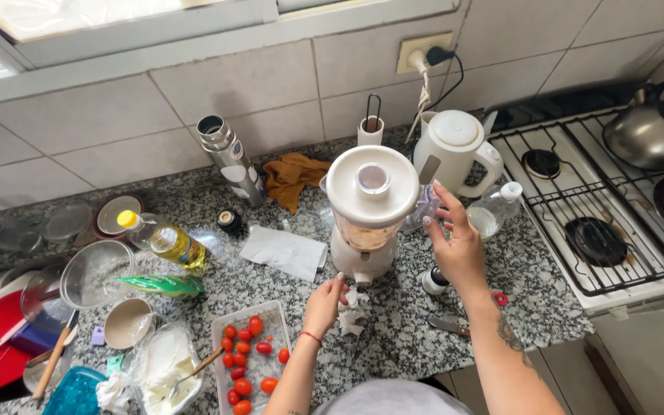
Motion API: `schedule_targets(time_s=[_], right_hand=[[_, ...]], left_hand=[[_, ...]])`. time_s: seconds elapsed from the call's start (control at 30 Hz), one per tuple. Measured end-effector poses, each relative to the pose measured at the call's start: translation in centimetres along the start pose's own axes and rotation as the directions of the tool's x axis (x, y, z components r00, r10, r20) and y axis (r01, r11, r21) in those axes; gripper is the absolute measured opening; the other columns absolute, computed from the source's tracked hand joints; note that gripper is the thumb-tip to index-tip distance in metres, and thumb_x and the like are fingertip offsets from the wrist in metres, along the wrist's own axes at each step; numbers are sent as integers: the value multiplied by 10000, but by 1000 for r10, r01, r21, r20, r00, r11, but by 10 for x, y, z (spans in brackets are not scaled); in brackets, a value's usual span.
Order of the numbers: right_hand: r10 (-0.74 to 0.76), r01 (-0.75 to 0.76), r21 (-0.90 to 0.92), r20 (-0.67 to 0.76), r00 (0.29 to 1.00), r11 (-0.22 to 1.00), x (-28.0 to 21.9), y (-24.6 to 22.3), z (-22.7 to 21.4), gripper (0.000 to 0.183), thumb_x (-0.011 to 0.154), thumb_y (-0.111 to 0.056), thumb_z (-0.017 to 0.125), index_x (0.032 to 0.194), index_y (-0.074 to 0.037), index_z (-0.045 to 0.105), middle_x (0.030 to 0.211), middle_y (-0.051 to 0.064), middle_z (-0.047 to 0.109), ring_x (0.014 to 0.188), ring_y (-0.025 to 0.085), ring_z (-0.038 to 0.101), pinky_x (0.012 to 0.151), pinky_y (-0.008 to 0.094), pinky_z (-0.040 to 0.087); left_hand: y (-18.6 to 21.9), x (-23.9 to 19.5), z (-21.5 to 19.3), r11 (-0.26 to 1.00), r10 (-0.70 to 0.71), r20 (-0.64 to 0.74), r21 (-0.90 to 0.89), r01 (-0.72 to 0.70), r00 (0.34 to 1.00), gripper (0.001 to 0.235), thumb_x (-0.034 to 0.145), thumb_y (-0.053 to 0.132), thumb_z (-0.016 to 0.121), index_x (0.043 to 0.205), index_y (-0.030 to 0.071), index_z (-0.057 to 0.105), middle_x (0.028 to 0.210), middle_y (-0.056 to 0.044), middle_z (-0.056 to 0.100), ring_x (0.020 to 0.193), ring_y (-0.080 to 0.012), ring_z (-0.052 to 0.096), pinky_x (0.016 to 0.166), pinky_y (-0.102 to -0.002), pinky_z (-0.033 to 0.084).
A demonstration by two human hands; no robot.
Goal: The person adds a white creamy substance to a blender containing a pinkish mixture using a spoon. They secure the lid, blend the contents, and then remove the lid to stir the mixture with the spoon. The person repeats the blending process and finally removes the blender jar from the base.
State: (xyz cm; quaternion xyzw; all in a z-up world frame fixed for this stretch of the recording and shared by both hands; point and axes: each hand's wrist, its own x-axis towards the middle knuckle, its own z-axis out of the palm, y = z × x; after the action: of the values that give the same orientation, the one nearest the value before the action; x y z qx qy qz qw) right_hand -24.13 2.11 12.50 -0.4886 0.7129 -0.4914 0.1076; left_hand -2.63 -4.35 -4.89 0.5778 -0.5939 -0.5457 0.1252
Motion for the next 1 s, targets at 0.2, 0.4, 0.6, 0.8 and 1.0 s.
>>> schedule_targets(time_s=[0.2,0.4,0.6,0.8,1.0], right_hand=[[-59,59,10,14,998,998,6,-3,-6,446,926,-219,561,1360,-216,460,1271,161,540,1083,354,570,890,464,458],[-8,7,122,8,1000,992,35,17,0,517,908,-454,512,1316,-140,457,1166,157,611,1097,378,560,892,462,468],[-27,-6,435,70,997,900,63,75,47,435,939,-469,491,705,-113,578,549,30,560,625,139,574,633,268,470],[-8,9,406,-4,1000,914,57,66,48,364,941,-370,468,666,-141,539,519,-19,534,573,90,519,565,235,420],[-25,32,446,-23,999,894,55,59,48,332,950,-317,469,689,-117,517,542,10,538,599,102,522,589,240,413]], left_hand=[[15,-3,5,1000,20,-80,-1,-20,997,356,853,483,500,887,187,696,675,-40,663,700,-271,649,710,-373,501],[175,-56,-67,733,573,-535,-5,-681,620,251,960,292,447,869,114,597,607,-62,506,576,-179,497,582,-282,447],[251,-18,-76,-59,885,279,862,-504,373,562,792,581,546,1271,303,454,968,-64,554,755,-329,628,606,-428,530],[254,10,-65,-185,807,450,809,-559,384,389,835,461,506,1152,247,438,772,-67,585,651,-321,661,560,-448,559],[260,0,-59,-71,916,212,921,-382,340,393,749,453,501,1087,256,467,606,-30,562,507,-301,627,437,-432,502]])
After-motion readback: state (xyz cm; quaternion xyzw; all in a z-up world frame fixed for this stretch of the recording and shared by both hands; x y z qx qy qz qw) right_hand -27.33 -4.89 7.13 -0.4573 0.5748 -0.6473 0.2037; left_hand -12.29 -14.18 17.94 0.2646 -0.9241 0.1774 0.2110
